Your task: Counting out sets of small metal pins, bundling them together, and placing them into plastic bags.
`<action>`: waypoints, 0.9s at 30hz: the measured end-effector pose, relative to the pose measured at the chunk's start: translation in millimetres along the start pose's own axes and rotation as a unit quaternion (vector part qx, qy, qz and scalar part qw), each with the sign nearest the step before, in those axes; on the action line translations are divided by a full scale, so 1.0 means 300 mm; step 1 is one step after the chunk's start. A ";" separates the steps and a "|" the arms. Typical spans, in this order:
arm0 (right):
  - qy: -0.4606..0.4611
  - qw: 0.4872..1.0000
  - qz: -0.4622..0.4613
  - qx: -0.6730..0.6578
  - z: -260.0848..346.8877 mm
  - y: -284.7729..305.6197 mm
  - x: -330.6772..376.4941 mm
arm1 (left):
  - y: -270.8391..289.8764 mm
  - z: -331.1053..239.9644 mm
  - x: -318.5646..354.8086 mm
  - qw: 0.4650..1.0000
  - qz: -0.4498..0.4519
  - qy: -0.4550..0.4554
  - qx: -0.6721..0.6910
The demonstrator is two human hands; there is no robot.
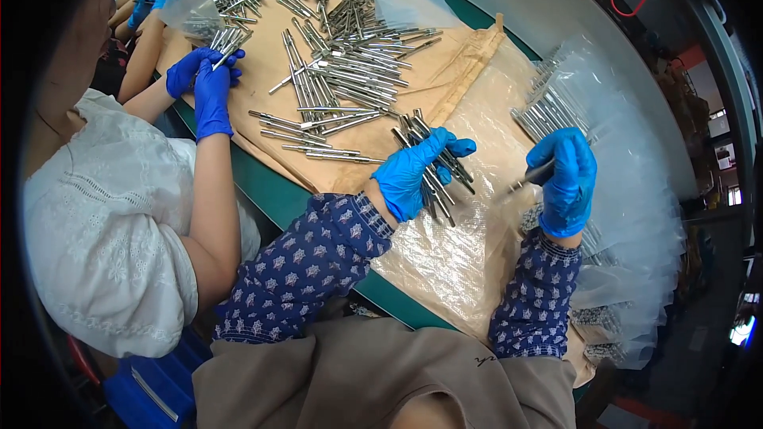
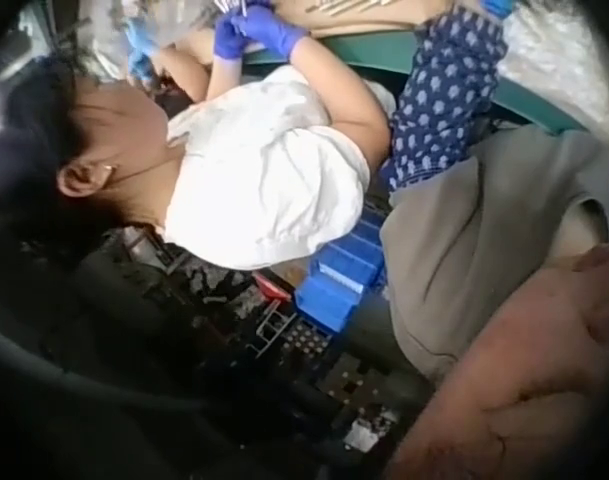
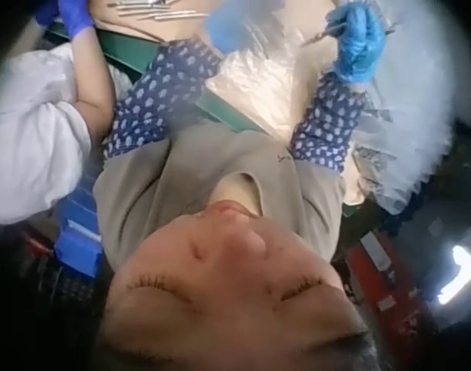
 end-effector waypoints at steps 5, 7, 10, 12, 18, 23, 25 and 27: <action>0.050 0.963 0.164 0.210 -0.037 -0.168 -0.029 | -0.015 0.079 -0.007 0.997 0.017 0.044 0.054; 0.129 0.918 0.192 0.321 -0.051 -0.266 -0.023 | -0.009 0.118 -0.021 0.992 0.023 0.083 0.094; 0.128 0.860 0.218 0.443 -0.146 -0.344 -0.045 | 0.004 0.142 -0.023 0.990 0.008 0.062 0.129; 0.136 0.842 0.238 0.465 -0.170 -0.365 -0.056 | 0.030 0.136 -0.023 0.991 -0.020 0.067 0.111; 0.261 0.892 0.176 0.325 0.047 -0.454 -0.024 | 0.069 0.164 -0.054 0.994 -0.075 0.080 0.002; 0.116 0.749 0.495 0.425 -0.198 -0.696 0.048 | 0.146 0.323 -0.140 0.983 -0.020 0.122 0.136; 0.086 0.740 0.507 0.433 -0.251 -0.744 0.035 | 0.175 0.387 -0.170 0.973 0.003 0.136 0.186; 0.055 0.730 0.519 0.440 -0.296 -0.765 0.043 | 0.207 0.459 -0.189 0.960 0.025 0.147 0.237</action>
Point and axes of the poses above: each hand's wrist, its own x-axis away from the middle knuckle, its own y-axis out of the back of the hand, z = x × y, the point moved 7 cm from there along -x, towards the middle knuckle, and after that the axes turned 13 degrees about -x, right-handed, at the moved point
